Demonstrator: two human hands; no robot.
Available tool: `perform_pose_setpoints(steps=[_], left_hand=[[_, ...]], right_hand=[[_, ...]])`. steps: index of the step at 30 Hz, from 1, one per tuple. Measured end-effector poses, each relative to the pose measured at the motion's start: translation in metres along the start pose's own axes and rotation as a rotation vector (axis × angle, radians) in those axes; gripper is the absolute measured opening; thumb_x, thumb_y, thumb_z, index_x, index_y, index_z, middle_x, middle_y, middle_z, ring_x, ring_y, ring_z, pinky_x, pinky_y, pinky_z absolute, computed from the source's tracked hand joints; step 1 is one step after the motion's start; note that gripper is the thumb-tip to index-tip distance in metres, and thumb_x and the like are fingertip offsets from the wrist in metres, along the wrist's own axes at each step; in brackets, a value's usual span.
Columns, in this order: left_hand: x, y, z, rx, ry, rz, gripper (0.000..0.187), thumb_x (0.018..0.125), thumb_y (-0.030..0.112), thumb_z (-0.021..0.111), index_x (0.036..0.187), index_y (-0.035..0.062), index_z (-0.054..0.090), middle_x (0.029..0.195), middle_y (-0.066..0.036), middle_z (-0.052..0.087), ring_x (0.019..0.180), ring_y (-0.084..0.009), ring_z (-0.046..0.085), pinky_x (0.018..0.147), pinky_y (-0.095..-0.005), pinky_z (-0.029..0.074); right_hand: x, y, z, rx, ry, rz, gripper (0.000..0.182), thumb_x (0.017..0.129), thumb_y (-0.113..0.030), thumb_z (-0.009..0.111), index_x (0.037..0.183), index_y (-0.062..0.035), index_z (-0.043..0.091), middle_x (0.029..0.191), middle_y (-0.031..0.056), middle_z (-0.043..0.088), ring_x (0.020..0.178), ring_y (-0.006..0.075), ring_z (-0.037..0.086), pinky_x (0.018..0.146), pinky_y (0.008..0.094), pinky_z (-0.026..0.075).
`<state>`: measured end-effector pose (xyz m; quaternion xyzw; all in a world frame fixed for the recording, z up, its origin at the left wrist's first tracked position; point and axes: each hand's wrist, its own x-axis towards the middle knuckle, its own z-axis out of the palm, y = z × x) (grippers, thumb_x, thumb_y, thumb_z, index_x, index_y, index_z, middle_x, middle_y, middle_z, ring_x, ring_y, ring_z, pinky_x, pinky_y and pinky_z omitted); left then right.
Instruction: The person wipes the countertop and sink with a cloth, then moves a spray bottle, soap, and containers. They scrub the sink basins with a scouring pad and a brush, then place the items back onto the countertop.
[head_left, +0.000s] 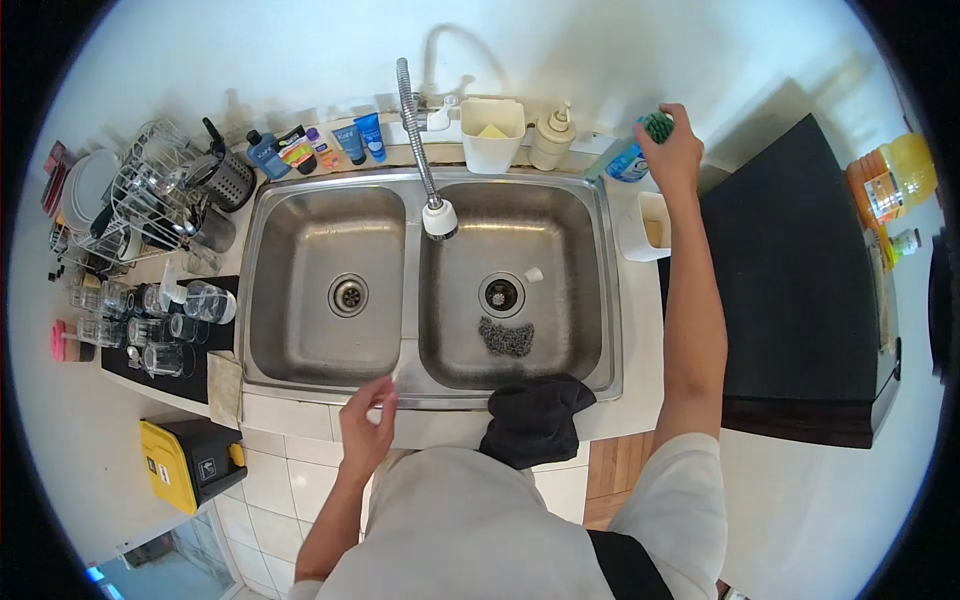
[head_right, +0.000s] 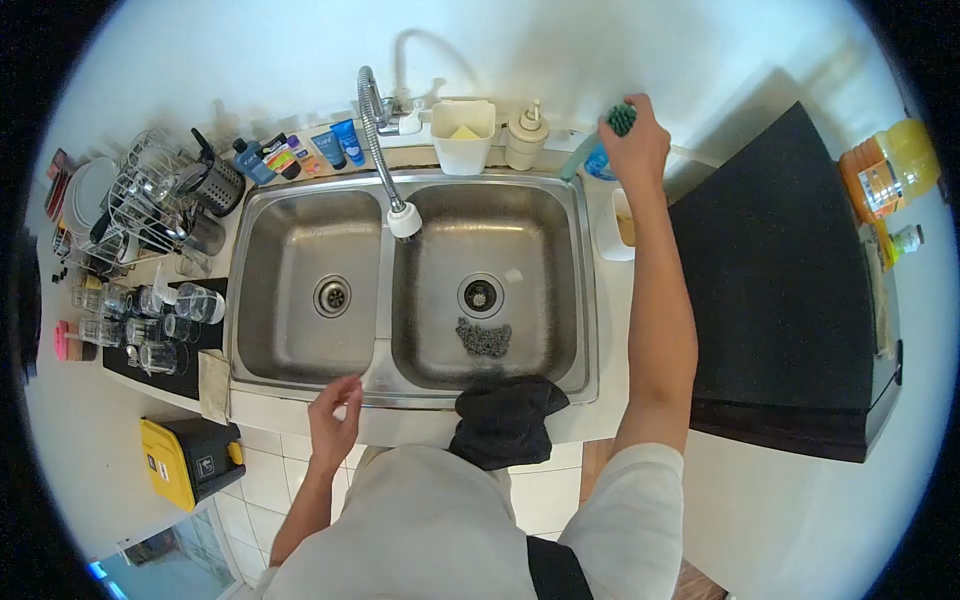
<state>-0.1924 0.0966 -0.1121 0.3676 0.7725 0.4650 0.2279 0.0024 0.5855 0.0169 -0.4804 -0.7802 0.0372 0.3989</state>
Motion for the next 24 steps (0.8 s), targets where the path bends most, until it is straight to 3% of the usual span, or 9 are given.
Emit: perform_pose_setpoints(steps=[4,8,12,21,24], left_hand=[[-0.028,-0.025,-0.020,-0.010,0.080,-0.208,0.024,0.096,0.011,0.062,0.113,-0.0044,0.066,0.096,-0.014,0.071,0.089,-0.0192,0.068,0.081,-0.0318,0.056],[-0.035,-0.025,-0.031,-0.016,0.162,-0.269,0.025,0.097,0.015,0.062,0.112,-0.0035,0.066,0.096,-0.011,0.070,0.089,-0.0167,0.066,0.080,-0.0304,0.055],[-0.031,-0.017,-0.037,-0.036,0.205,-0.269,0.023,0.097,0.014,0.061,0.110,-0.0042,0.066,0.096,-0.011,0.070,0.090,-0.0173,0.067,0.080,-0.0301,0.055],[-0.027,-0.019,-0.037,-0.038,0.200,-0.232,0.020,0.097,0.011,0.061,0.108,-0.0042,0.067,0.095,-0.012,0.070,0.090,-0.0178,0.068,0.081,-0.0304,0.055],[-0.027,-0.023,-0.038,-0.015,0.166,-0.200,0.026,0.099,0.019,0.061,0.111,-0.0031,0.065,0.095,-0.010,0.071,0.091,-0.0161,0.068,0.079,-0.0283,0.054]], right_hand=[[0.030,0.032,0.044,-0.017,-0.020,-0.022,0.045,0.077,-0.026,0.076,0.116,-0.0100,0.059,0.093,0.0230,0.070,0.090,0.0426,0.067,0.081,0.0482,0.053],[0.047,0.037,0.068,-0.028,-0.023,-0.031,0.046,0.076,-0.026,0.076,0.116,-0.0116,0.058,0.093,0.0221,0.070,0.090,0.0430,0.067,0.080,0.0495,0.053],[0.052,0.045,0.088,-0.040,-0.035,-0.130,0.048,0.076,-0.025,0.077,0.117,-0.0117,0.057,0.092,0.0218,0.070,0.090,0.0431,0.066,0.080,0.0503,0.053],[0.056,0.046,0.090,-0.051,-0.056,-0.069,0.051,0.075,-0.023,0.077,0.119,-0.0104,0.056,0.095,0.0219,0.070,0.089,0.0425,0.066,0.081,0.0507,0.052],[0.055,0.048,0.090,-0.031,-0.101,-0.067,0.059,0.073,-0.028,0.079,0.123,-0.0089,0.053,0.098,0.0232,0.068,0.094,0.0422,0.066,0.083,0.0501,0.051]])
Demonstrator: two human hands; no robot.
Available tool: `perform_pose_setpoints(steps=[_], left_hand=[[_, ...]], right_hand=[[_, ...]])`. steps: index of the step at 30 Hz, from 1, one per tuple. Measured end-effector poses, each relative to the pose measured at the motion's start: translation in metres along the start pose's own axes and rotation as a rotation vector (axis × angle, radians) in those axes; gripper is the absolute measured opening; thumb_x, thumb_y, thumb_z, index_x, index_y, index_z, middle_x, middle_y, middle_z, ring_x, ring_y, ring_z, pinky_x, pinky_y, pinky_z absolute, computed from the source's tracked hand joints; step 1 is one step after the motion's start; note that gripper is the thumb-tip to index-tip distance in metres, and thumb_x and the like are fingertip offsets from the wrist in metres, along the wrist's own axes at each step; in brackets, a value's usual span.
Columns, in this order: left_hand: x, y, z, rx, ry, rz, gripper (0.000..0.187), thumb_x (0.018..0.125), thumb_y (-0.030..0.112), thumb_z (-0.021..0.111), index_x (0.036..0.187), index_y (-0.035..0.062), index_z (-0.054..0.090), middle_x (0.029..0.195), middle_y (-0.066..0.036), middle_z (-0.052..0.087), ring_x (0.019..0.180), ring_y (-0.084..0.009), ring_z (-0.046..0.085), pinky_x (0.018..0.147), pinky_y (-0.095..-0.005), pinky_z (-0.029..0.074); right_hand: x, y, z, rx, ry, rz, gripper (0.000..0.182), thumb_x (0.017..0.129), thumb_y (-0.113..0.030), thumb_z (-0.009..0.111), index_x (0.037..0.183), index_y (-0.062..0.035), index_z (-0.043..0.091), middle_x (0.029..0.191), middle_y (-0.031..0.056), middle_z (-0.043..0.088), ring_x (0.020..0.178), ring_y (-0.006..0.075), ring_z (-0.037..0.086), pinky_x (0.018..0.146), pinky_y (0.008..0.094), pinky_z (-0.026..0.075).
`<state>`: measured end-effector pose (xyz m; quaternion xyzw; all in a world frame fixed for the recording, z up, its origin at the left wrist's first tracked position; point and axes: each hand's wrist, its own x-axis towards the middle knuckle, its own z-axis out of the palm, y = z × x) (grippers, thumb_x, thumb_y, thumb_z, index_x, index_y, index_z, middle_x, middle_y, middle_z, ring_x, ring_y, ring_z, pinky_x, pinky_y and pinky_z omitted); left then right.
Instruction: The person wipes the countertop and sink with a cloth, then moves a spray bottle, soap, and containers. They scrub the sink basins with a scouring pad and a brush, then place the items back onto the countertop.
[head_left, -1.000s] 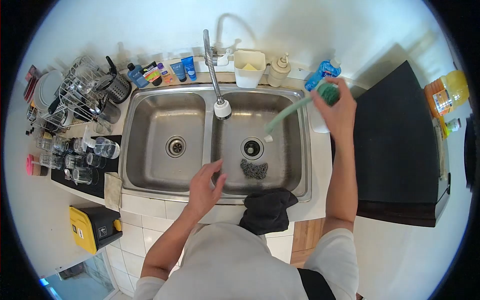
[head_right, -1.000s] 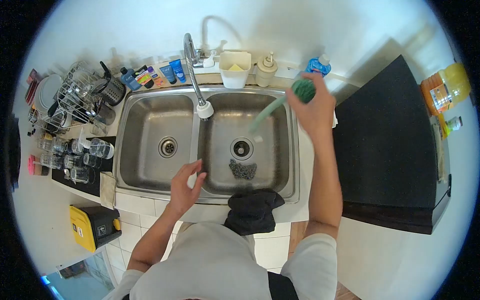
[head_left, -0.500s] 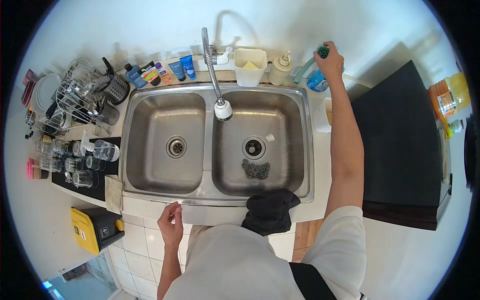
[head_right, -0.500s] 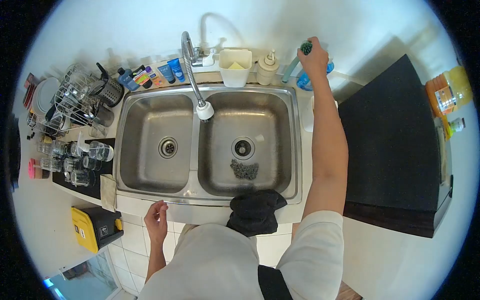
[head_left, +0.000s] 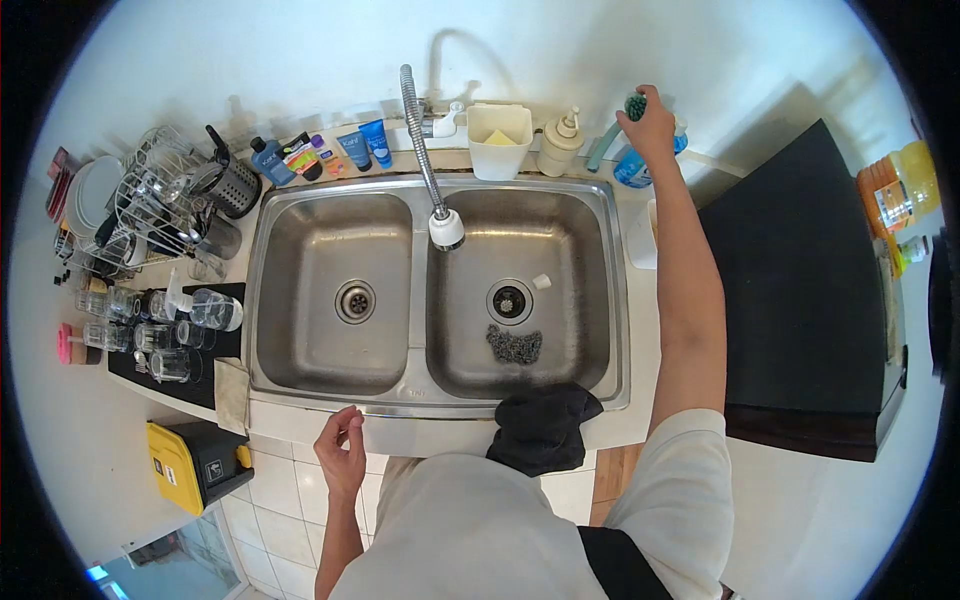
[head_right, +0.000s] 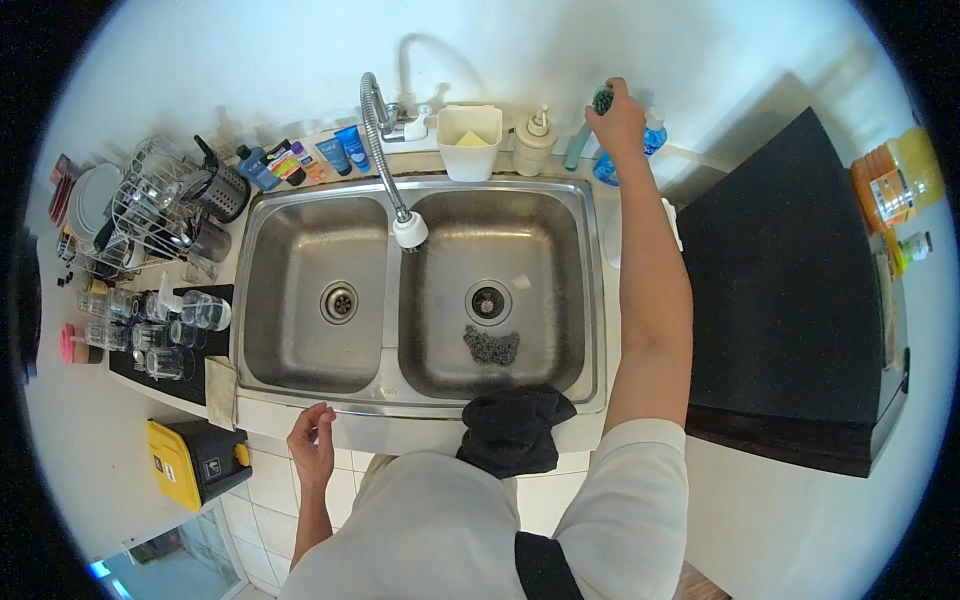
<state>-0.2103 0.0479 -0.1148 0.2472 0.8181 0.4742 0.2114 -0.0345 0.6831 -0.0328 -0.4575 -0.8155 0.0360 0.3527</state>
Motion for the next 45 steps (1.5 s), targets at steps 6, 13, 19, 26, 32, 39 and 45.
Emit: perform_pose_setpoints(steps=[6,13,19,26,32,39,45], left_hand=[[0.001,0.009,-0.001,0.020,0.024,0.005,0.019,0.097,0.010,0.060,0.107,-0.0044,0.067,0.094,-0.012,0.071,0.088,-0.0183,0.069,0.079,-0.0311,0.056],[-0.002,0.007,-0.002,0.009,0.021,0.009,0.020,0.097,0.011,0.060,0.107,-0.0045,0.067,0.095,-0.013,0.071,0.089,-0.0189,0.069,0.079,-0.0311,0.056],[-0.005,0.008,0.000,0.002,0.018,0.003,0.020,0.097,0.012,0.060,0.107,-0.0044,0.067,0.096,-0.012,0.071,0.090,-0.0188,0.069,0.079,-0.0307,0.057],[-0.009,0.004,0.000,-0.004,0.008,0.038,0.024,0.098,0.017,0.061,0.109,-0.0034,0.066,0.094,-0.011,0.071,0.089,-0.0165,0.069,0.076,-0.0277,0.055],[-0.013,0.009,0.000,-0.004,0.013,0.014,0.021,0.097,0.013,0.061,0.108,-0.0036,0.067,0.094,-0.012,0.071,0.087,-0.0169,0.068,0.077,-0.0290,0.055],[-0.015,0.010,0.002,-0.020,0.029,0.031,0.018,0.096,0.009,0.061,0.105,-0.0046,0.067,0.093,-0.012,0.070,0.085,-0.0172,0.068,0.076,-0.0296,0.057],[-0.019,0.009,0.001,-0.027,0.043,0.045,0.018,0.096,0.010,0.061,0.104,-0.0051,0.067,0.094,-0.012,0.071,0.085,-0.0173,0.068,0.076,-0.0291,0.056]], right_hand=[[0.002,-0.007,-0.005,-0.064,-0.032,0.040,0.082,0.070,-0.036,0.082,0.137,-0.0087,0.044,0.118,0.0266,0.058,0.107,0.0417,0.061,0.088,0.0487,0.051],[-0.002,-0.013,-0.013,-0.100,-0.084,0.090,0.086,0.071,-0.040,0.082,0.141,-0.0087,0.041,0.125,0.0268,0.055,0.110,0.0416,0.060,0.092,0.0478,0.051],[-0.005,-0.010,-0.018,-0.100,-0.084,0.077,0.087,0.070,-0.041,0.082,0.141,-0.0085,0.042,0.126,0.0263,0.054,0.111,0.0418,0.059,0.092,0.0478,0.051],[-0.008,-0.014,-0.026,-0.151,-0.174,0.100,0.081,0.070,-0.037,0.081,0.139,-0.0123,0.045,0.125,0.0254,0.054,0.109,0.0419,0.061,0.093,0.0482,0.051],[0.003,0.005,-0.020,-0.215,-0.156,0.038,0.052,0.072,-0.028,0.078,0.119,-0.0117,0.061,0.106,0.0195,0.064,0.100,0.0387,0.064,0.087,0.0471,0.053],[0.014,0.002,-0.019,-0.156,-0.075,-0.009,0.038,0.075,-0.022,0.075,0.110,-0.0114,0.065,0.100,0.0180,0.064,0.095,0.0371,0.063,0.085,0.0469,0.052],[0.018,0.009,-0.008,-0.126,-0.262,-0.002,0.077,0.065,-0.033,0.084,0.132,-0.0129,0.054,0.119,0.0273,0.055,0.108,0.0421,0.059,0.093,0.0449,0.051]])
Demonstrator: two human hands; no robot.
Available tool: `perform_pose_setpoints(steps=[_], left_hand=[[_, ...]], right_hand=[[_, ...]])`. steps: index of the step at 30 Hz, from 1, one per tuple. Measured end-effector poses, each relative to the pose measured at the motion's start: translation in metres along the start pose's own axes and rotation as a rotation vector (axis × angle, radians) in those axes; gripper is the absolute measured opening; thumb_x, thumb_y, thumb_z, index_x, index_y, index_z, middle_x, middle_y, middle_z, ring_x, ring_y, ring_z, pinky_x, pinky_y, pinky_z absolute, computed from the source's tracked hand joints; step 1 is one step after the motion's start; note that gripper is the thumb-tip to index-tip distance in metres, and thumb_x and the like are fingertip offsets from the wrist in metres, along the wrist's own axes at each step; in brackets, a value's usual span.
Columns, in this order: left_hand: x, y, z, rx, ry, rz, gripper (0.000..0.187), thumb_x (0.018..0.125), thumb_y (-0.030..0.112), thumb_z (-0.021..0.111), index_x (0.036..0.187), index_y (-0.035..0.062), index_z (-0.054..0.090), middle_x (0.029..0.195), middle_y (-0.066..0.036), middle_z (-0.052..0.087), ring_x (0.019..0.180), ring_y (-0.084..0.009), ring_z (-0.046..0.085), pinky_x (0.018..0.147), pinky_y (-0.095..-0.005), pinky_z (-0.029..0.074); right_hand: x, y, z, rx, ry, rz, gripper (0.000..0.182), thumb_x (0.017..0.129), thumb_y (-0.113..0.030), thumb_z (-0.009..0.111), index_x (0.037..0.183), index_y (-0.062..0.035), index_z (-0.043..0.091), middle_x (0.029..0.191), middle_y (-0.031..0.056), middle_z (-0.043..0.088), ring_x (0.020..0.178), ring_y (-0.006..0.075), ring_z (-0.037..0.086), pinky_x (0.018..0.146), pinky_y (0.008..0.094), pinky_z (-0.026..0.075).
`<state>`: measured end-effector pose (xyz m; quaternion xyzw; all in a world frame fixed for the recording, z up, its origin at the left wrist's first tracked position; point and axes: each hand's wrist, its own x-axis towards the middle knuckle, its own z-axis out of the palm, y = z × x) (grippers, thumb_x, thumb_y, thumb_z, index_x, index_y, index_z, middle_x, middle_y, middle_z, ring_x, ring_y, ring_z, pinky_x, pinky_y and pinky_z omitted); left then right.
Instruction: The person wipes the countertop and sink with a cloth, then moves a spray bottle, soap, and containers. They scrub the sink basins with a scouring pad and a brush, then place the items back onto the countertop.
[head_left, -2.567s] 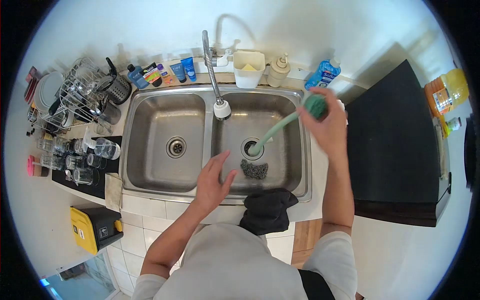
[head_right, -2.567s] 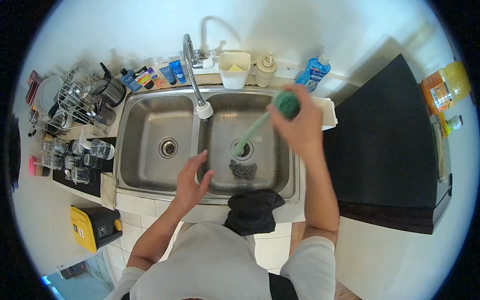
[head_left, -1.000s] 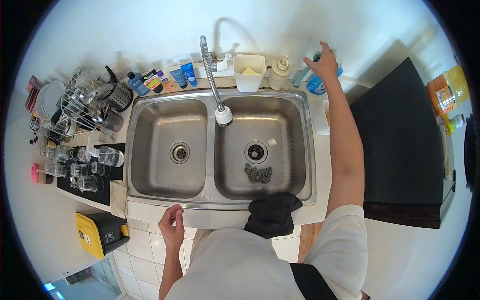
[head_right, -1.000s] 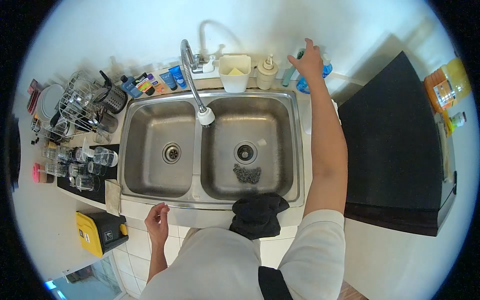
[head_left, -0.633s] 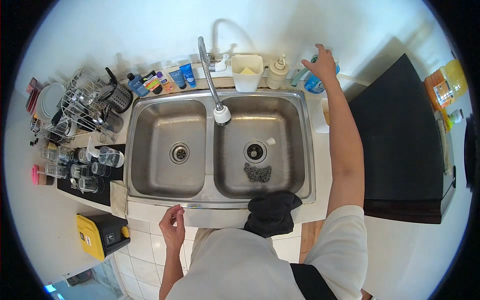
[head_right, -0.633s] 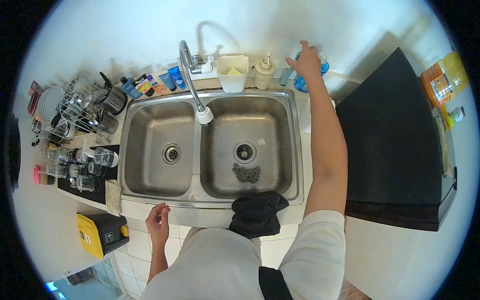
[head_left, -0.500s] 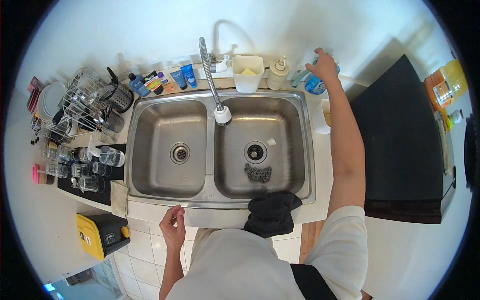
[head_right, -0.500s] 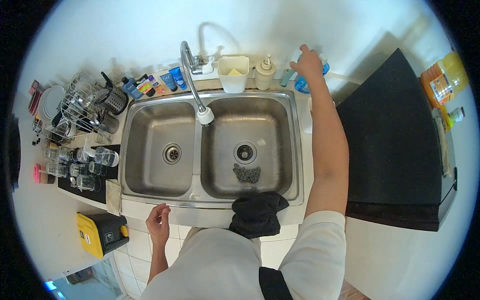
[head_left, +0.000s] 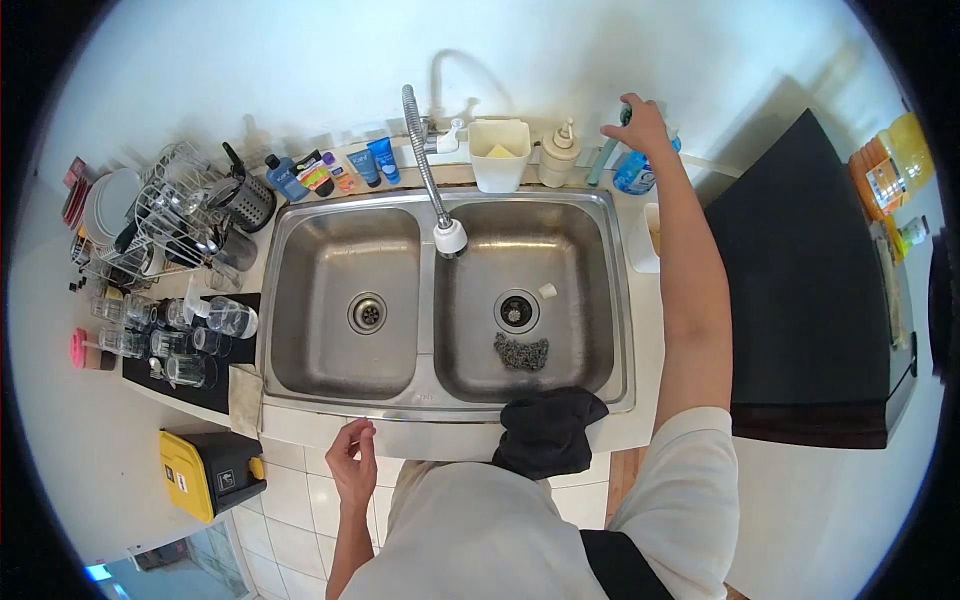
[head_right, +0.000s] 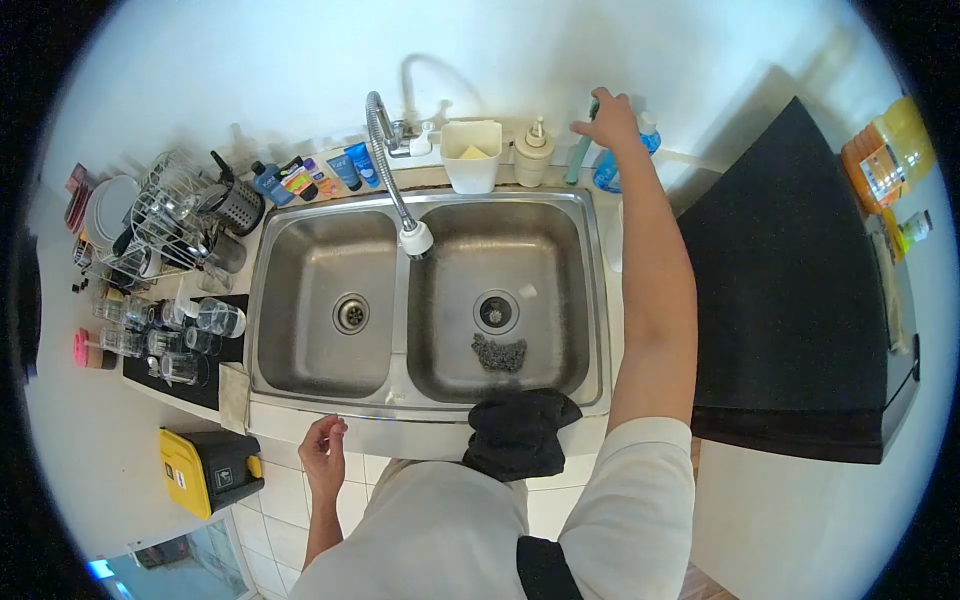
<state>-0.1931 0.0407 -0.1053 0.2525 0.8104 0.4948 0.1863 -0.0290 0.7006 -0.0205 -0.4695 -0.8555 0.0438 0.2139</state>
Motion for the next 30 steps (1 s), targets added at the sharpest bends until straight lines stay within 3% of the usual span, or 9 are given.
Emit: perform_pose_setpoints(steps=[3,9,21,27,30], left_hand=[[-0.002,-0.002,-0.001,0.024,0.015,-0.030,0.018,0.096,0.010,0.061,0.104,-0.0049,0.067,0.093,-0.012,0.071,0.085,-0.0172,0.068,0.075,-0.0291,0.056],[-0.001,-0.006,0.002,0.011,0.014,-0.021,0.019,0.097,0.013,0.062,0.104,-0.0040,0.068,0.093,-0.011,0.071,0.085,-0.0172,0.068,0.075,-0.0296,0.056],[0.003,0.001,0.005,0.032,-0.013,-0.032,0.018,0.095,0.009,0.061,0.104,-0.0053,0.067,0.095,-0.013,0.071,0.087,-0.0183,0.068,0.076,-0.0291,0.056],[0.004,0.000,0.005,0.008,-0.011,-0.045,0.018,0.095,0.008,0.061,0.106,-0.0052,0.067,0.095,-0.013,0.071,0.088,-0.0181,0.068,0.076,-0.0294,0.057],[0.006,0.004,0.005,0.024,-0.025,-0.057,0.019,0.095,0.008,0.061,0.107,-0.0048,0.067,0.095,-0.012,0.071,0.088,-0.0180,0.068,0.076,-0.0293,0.056]], right_hand=[[0.002,0.003,-0.005,0.074,-0.029,-0.013,0.095,0.060,-0.039,0.085,0.141,-0.0131,0.045,0.122,0.0311,0.054,0.114,0.0452,0.055,0.098,0.0463,0.047],[0.002,-0.001,-0.018,0.064,-0.081,-0.032,0.105,0.058,-0.036,0.086,0.148,-0.0126,0.036,0.133,0.0317,0.045,0.119,0.0454,0.053,0.102,0.0458,0.047],[-0.015,-0.003,-0.026,0.010,-0.139,-0.008,0.104,0.058,-0.030,0.086,0.148,-0.0127,0.037,0.134,0.0309,0.045,0.119,0.0448,0.054,0.101,0.0443,0.048],[-0.015,-0.003,-0.028,-0.095,-0.121,0.033,0.076,0.067,-0.015,0.078,0.137,-0.0114,0.049,0.123,0.0271,0.052,0.110,0.0435,0.058,0.095,0.0446,0.051],[-0.008,0.001,-0.019,-0.064,0.020,-0.068,0.061,0.071,-0.009,0.074,0.129,-0.0104,0.055,0.118,0.0234,0.055,0.106,0.0413,0.060,0.092,0.0458,0.052]])
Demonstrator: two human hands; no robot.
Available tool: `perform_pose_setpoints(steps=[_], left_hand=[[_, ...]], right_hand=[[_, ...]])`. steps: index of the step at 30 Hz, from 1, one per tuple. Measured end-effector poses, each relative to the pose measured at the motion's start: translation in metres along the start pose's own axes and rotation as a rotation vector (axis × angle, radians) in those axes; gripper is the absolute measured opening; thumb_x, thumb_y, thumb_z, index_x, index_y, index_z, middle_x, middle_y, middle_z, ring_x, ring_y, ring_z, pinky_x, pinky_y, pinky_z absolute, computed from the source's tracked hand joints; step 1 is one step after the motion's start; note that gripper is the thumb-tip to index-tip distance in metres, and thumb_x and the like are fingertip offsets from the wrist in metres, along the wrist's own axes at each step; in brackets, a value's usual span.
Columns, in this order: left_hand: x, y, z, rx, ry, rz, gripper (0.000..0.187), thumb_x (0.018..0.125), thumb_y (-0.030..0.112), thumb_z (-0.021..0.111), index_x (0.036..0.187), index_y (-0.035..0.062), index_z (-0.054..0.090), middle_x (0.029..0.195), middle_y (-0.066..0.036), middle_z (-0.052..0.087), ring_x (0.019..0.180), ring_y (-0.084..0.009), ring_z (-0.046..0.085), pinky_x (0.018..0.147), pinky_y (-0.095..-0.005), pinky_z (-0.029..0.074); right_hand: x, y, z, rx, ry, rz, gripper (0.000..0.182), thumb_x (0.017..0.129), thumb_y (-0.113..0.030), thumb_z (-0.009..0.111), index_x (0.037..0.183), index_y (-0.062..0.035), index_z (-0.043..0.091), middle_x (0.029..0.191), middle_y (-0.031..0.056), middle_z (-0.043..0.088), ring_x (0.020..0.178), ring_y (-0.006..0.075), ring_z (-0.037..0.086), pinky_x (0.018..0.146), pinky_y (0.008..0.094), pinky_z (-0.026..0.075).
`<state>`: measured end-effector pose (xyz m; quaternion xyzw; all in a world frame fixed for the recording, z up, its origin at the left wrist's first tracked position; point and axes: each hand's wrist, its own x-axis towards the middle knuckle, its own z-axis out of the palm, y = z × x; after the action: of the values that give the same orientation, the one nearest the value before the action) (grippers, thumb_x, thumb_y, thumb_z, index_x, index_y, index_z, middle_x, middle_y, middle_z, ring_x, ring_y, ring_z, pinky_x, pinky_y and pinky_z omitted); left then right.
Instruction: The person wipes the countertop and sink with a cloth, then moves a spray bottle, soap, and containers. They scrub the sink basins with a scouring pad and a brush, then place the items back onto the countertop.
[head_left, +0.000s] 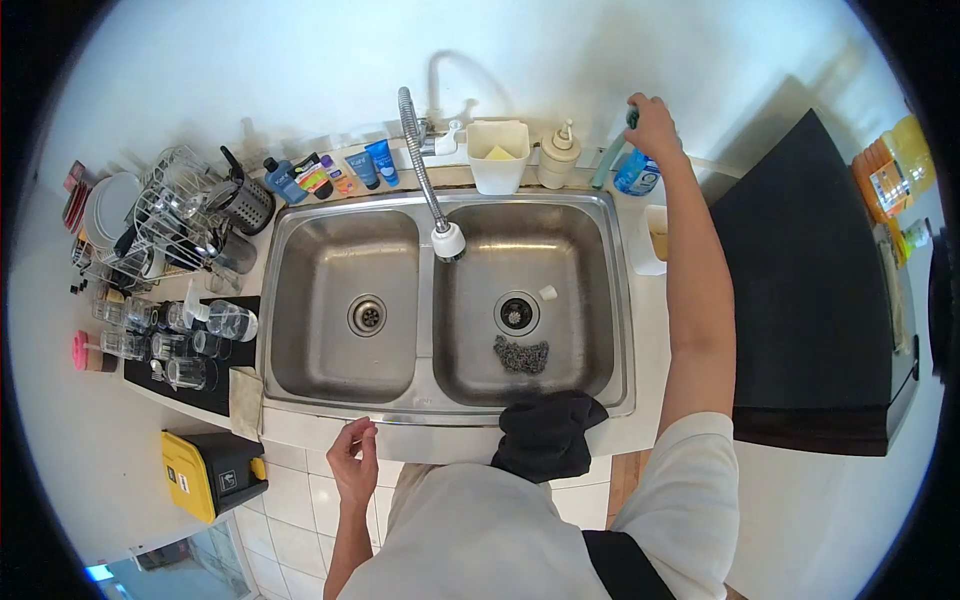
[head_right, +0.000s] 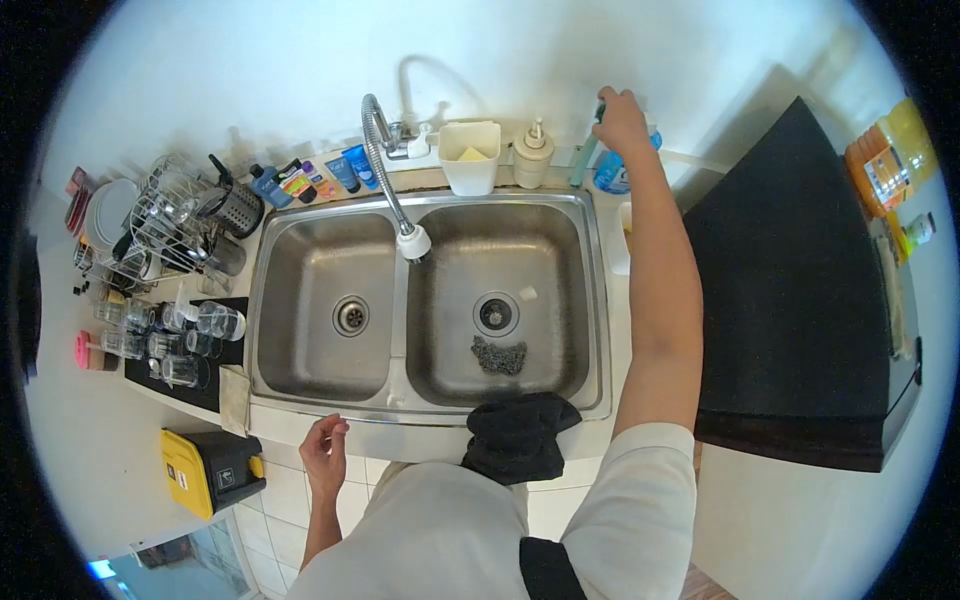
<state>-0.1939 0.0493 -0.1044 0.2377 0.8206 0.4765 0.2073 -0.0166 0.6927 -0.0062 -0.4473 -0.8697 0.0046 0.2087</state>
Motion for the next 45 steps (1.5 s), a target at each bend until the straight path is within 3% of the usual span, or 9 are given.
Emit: perform_pose_setpoints(steps=[6,18,27,33,36,45], left_hand=[[0.002,-0.004,0.001,-0.005,-0.004,0.033,0.019,0.095,0.008,0.061,0.107,-0.0044,0.067,0.095,-0.013,0.071,0.088,-0.0184,0.069,0.076,-0.0294,0.057],[0.003,-0.001,0.000,0.009,0.009,0.036,0.017,0.095,0.007,0.060,0.106,-0.0036,0.068,0.096,-0.012,0.071,0.088,-0.0190,0.070,0.075,-0.0298,0.057],[0.004,0.003,0.000,0.053,-0.005,0.016,0.017,0.096,0.008,0.060,0.107,-0.0031,0.068,0.097,-0.012,0.071,0.089,-0.0193,0.069,0.076,-0.0299,0.057],[0.002,-0.004,0.000,0.009,0.036,-0.014,0.017,0.096,0.009,0.061,0.106,-0.0033,0.068,0.097,-0.012,0.071,0.089,-0.0190,0.069,0.075,-0.0296,0.057],[0.000,-0.005,-0.001,0.004,0.046,-0.011,0.017,0.095,0.009,0.061,0.106,-0.0031,0.068,0.097,-0.012,0.071,0.089,-0.0189,0.069,0.075,-0.0293,0.056],[0.005,-0.001,0.003,0.035,0.030,-0.009,0.018,0.095,0.009,0.061,0.106,-0.0031,0.068,0.096,-0.013,0.072,0.089,-0.0191,0.070,0.075,-0.0302,0.057]], right_hand=[[0.024,0.002,0.022,0.048,0.127,0.022,0.062,0.070,-0.014,0.077,0.128,-0.0098,0.056,0.120,0.0218,0.055,0.108,0.0391,0.060,0.092,0.0466,0.052],[0.035,0.003,0.024,0.056,0.084,0.093,0.082,0.069,-0.031,0.081,0.141,-0.0145,0.046,0.126,0.0273,0.053,0.114,0.0432,0.057,0.096,0.0474,0.050],[0.036,-0.018,0.025,0.026,0.162,0.101,0.070,0.079,-0.033,0.074,0.138,-0.0082,0.046,0.126,0.0282,0.051,0.105,0.0448,0.062,0.089,0.0479,0.053],[0.050,-0.010,0.042,0.097,0.266,0.150,0.054,0.081,-0.036,0.072,0.125,-0.0076,0.056,0.102,0.0260,0.068,0.096,0.0434,0.066,0.085,0.0505,0.053],[0.052,-0.008,0.034,0.083,0.331,0.173,0.047,0.081,-0.030,0.072,0.118,-0.0032,0.058,0.091,0.0251,0.069,0.091,0.0424,0.067,0.082,0.0502,0.054],[0.050,0.004,0.041,0.094,0.278,0.174,0.052,0.079,-0.032,0.073,0.117,-0.0007,0.058,0.096,0.0254,0.069,0.094,0.0425,0.066,0.084,0.0508,0.054]])
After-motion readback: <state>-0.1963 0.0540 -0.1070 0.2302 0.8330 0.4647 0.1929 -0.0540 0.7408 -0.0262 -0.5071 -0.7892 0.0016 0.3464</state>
